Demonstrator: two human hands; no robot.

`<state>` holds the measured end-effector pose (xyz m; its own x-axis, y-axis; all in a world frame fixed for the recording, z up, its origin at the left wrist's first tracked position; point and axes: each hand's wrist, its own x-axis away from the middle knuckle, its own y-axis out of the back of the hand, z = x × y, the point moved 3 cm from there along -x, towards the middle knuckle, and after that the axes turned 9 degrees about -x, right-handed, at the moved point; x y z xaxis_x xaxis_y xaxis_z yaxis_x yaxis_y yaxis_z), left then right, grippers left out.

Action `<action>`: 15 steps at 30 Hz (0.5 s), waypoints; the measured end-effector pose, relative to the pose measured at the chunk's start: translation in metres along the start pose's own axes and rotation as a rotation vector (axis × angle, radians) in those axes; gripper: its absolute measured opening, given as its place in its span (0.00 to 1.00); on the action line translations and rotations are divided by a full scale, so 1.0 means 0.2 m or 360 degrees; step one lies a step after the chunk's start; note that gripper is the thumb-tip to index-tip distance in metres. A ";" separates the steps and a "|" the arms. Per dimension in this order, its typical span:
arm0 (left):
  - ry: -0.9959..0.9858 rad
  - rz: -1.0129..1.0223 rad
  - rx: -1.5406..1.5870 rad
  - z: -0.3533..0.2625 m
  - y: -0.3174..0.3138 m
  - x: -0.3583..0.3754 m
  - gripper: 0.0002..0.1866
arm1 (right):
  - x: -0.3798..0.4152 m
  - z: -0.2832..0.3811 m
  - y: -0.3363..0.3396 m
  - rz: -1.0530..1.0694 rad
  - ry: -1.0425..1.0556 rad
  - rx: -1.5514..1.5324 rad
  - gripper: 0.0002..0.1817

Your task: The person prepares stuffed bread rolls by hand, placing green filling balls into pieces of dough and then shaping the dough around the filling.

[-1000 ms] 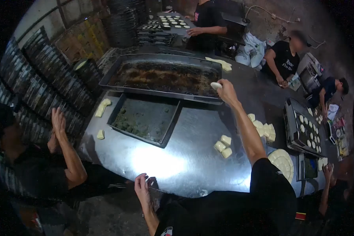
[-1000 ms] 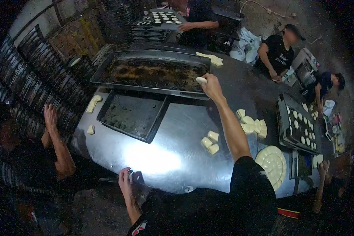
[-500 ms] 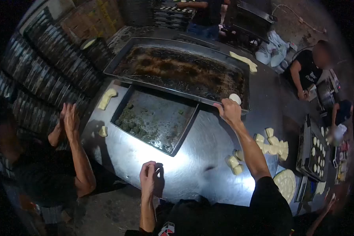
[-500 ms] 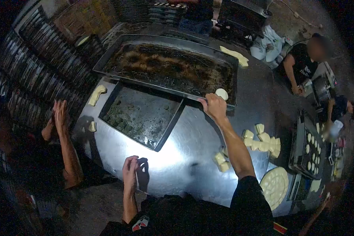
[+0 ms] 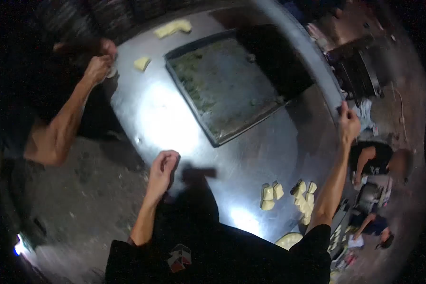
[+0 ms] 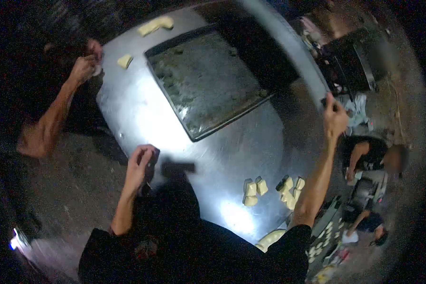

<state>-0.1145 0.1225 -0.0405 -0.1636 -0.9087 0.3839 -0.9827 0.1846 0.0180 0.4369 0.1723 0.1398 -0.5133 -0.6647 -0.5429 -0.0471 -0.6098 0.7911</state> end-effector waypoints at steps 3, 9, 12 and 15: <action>0.0002 -0.0052 0.0017 0.02 0.07 0.03 0.10 | -0.10 -0.01 0.03 0.0002 -0.0020 -0.0047 0.37; -0.0132 0.0022 0.0076 0.09 0.10 0.02 0.08 | -0.13 0.06 0.05 0.0085 -0.0195 0.0072 0.39; -0.0459 0.0280 -0.0037 -0.11 -0.01 -0.10 0.13 | -0.10 0.08 0.02 -0.0030 -0.0085 -0.0021 0.40; -0.0861 0.0648 -0.0478 -0.48 -0.21 -0.36 0.12 | -0.09 0.10 0.03 0.0065 -0.0141 0.0023 0.38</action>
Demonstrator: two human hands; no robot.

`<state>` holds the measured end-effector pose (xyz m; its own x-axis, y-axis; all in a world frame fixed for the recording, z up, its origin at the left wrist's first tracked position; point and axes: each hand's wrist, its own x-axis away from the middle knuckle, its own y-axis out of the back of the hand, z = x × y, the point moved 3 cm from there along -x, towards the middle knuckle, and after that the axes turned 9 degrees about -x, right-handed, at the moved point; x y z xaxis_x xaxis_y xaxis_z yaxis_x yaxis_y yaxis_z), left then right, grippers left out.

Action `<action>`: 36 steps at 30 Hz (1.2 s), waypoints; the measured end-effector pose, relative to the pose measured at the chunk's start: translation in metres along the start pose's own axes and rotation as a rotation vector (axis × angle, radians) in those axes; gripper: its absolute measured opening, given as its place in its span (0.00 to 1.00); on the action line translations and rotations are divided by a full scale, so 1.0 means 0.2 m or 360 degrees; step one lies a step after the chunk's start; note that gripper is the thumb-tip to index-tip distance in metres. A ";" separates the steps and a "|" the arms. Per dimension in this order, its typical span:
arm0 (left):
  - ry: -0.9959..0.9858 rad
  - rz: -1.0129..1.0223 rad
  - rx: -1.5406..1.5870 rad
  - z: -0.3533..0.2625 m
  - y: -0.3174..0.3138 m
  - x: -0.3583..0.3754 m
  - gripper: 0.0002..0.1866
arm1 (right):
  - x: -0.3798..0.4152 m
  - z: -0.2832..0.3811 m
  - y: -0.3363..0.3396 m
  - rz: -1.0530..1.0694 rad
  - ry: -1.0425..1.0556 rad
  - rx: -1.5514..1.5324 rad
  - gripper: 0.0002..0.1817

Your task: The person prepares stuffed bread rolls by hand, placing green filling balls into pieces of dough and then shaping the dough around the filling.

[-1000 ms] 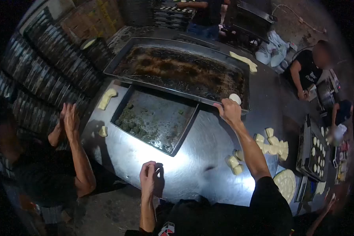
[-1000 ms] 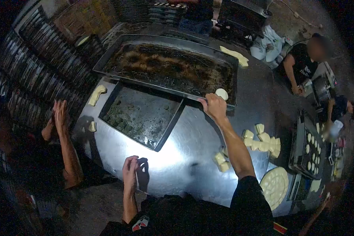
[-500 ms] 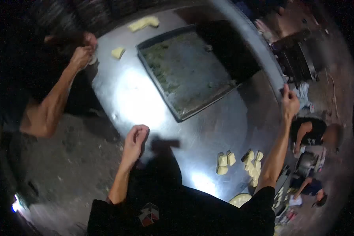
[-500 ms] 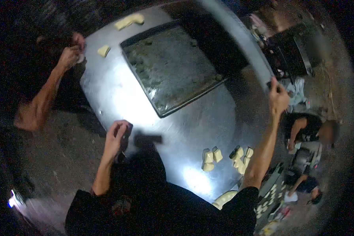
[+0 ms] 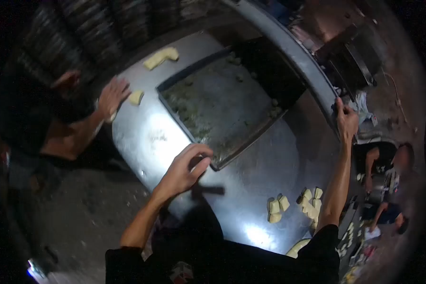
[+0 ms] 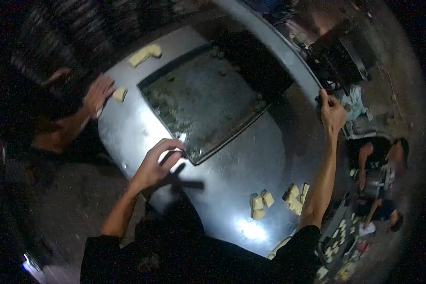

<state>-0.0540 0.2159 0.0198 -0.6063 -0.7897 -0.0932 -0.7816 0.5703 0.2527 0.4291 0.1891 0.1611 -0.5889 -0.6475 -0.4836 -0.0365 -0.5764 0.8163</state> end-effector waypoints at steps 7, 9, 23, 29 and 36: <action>-0.0844 0.0725 -0.0912 0.10 -0.41 -1.45 0.26 | 0.02 0.04 0.03 -0.0014 -0.0192 -0.0070 0.32; -0.0901 0.0791 -0.1234 0.16 -0.58 -1.82 0.29 | 0.01 0.04 0.03 -0.0075 -0.0162 -0.0021 0.31; 0.0195 0.0726 -0.0508 -0.17 -0.73 -1.87 0.33 | 0.00 0.03 0.00 0.0080 -0.0299 -0.0405 0.21; 0.0234 0.1844 -0.1698 0.11 -0.79 -2.05 0.37 | -0.02 -0.02 0.01 -0.0018 -0.0248 -0.0338 0.23; -0.0389 0.1440 -0.1452 0.12 -0.66 -2.12 0.28 | 0.03 0.04 0.01 0.0016 -0.0278 -0.0303 0.23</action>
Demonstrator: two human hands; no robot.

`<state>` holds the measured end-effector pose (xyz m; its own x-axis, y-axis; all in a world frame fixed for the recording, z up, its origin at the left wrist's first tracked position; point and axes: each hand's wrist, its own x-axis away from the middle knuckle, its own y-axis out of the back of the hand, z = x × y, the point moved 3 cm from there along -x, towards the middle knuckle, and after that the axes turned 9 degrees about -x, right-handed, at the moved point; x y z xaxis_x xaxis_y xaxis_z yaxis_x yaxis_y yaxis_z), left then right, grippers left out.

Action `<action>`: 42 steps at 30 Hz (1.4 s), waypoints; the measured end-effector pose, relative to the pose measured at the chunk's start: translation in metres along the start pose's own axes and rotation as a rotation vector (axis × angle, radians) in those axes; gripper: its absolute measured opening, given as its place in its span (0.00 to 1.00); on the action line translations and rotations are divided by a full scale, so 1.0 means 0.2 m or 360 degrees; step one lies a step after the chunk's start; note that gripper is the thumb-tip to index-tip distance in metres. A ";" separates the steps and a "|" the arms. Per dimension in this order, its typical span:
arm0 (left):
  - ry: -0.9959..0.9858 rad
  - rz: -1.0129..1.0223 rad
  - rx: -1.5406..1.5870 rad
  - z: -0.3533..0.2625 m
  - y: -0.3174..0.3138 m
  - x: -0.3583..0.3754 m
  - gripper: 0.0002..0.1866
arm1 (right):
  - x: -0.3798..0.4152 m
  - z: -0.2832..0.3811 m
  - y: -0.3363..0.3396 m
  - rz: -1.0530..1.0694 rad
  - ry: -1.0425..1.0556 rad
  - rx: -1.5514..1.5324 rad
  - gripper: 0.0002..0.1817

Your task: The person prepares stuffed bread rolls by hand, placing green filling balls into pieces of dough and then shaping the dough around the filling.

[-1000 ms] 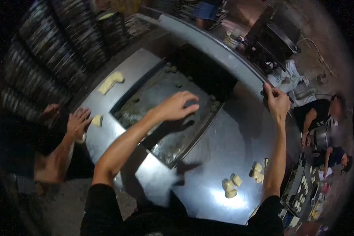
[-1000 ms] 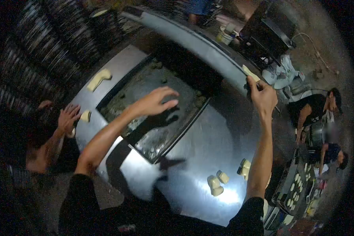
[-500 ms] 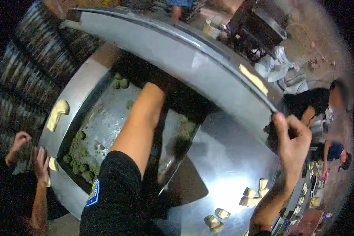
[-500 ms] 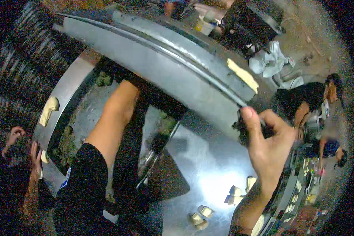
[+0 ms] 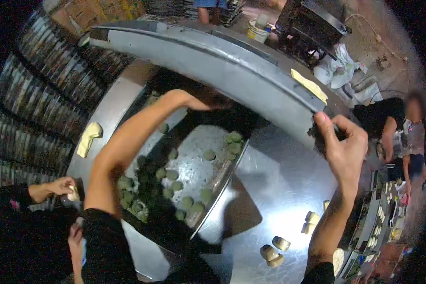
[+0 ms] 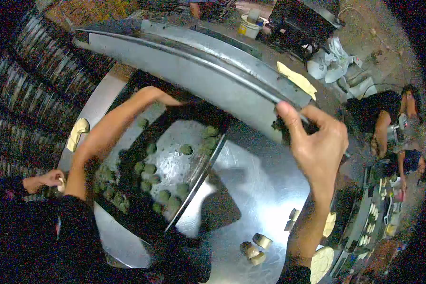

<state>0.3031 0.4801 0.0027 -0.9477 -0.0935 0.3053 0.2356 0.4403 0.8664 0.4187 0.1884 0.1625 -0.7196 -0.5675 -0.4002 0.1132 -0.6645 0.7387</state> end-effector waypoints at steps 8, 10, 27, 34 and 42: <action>-0.0275 -0.0133 0.0386 -0.05 -0.36 -0.84 0.29 | 0.00 0.02 0.00 0.0013 0.0039 -0.0082 0.22; -0.0298 -0.0067 0.0455 -0.01 -0.52 -0.96 0.29 | 0.01 0.01 -0.01 0.0043 -0.0130 -0.0260 0.22; -0.0089 -0.1161 -0.1348 0.57 -0.02 -0.07 0.29 | 0.03 0.04 0.00 -0.0015 0.0050 0.0034 0.22; 0.0577 -0.0038 -0.0738 0.53 -0.15 -0.03 0.29 | 0.10 0.03 -0.05 -0.0013 0.0088 -0.0074 0.21; 0.0312 -0.0592 -0.0307 0.01 -0.57 0.94 0.26 | 0.60 0.09 -0.29 -0.0133 0.0449 0.0278 0.21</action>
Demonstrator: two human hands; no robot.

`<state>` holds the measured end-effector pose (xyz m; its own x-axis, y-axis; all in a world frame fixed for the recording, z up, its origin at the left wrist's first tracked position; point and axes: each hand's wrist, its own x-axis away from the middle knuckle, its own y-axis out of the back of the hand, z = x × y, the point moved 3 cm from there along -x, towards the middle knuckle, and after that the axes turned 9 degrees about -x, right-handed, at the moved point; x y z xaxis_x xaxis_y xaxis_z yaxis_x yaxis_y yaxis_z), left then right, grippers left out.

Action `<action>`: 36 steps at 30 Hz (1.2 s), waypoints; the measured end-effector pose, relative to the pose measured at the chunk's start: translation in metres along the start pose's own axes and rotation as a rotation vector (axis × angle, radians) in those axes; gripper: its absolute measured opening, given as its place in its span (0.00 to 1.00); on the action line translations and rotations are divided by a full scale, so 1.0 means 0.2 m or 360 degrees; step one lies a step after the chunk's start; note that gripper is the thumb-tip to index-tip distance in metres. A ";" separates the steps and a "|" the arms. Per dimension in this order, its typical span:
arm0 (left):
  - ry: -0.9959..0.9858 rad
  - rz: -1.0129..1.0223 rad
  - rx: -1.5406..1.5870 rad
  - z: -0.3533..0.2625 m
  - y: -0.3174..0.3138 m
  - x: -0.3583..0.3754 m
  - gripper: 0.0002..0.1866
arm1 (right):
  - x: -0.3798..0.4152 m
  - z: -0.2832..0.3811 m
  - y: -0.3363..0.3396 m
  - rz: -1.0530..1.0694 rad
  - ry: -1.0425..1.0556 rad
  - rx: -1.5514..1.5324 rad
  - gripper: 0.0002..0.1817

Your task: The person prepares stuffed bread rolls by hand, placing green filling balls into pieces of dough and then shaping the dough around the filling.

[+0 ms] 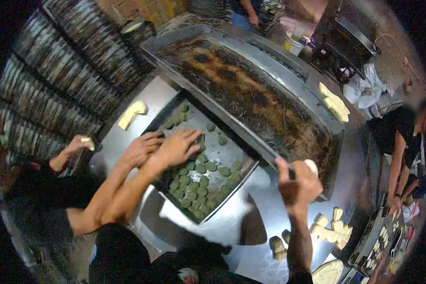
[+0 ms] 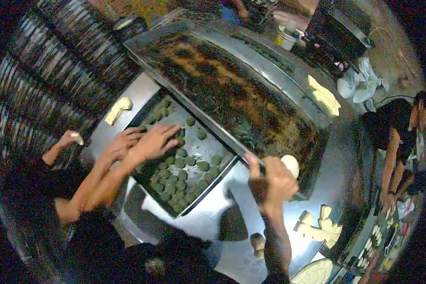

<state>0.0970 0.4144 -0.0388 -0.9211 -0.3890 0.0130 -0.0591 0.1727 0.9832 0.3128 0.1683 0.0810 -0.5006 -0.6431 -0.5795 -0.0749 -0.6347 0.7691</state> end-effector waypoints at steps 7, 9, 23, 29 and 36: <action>0.0452 -0.0253 0.1007 -0.54 0.28 0.73 0.22 | 0.38 0.09 -0.18 -0.0001 0.0065 -0.0288 0.23; 0.0413 -0.0345 0.1032 -0.64 0.34 0.86 0.22 | 0.43 0.09 -0.17 -0.0088 0.0066 -0.0300 0.23; 0.0590 -0.0913 0.0840 -1.09 0.51 1.60 0.15 | 0.50 0.05 0.07 -0.0109 0.0166 -0.0472 0.29; 0.0662 -0.1965 0.0801 -1.49 0.60 1.73 0.20 | 1.57 0.75 0.09 0.1592 -0.0825 -0.2430 0.22; 0.2067 -0.0367 0.0279 -1.11 -0.85 2.86 0.21 | 1.52 1.03 0.45 0.2093 -0.1481 -0.3752 0.24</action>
<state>-0.3337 -0.0384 -0.1571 0.1442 -0.9834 0.1098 -0.3021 0.0619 0.9512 -0.0225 0.0038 0.0300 0.3256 -0.9389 0.1114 0.3123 -0.0044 -0.9500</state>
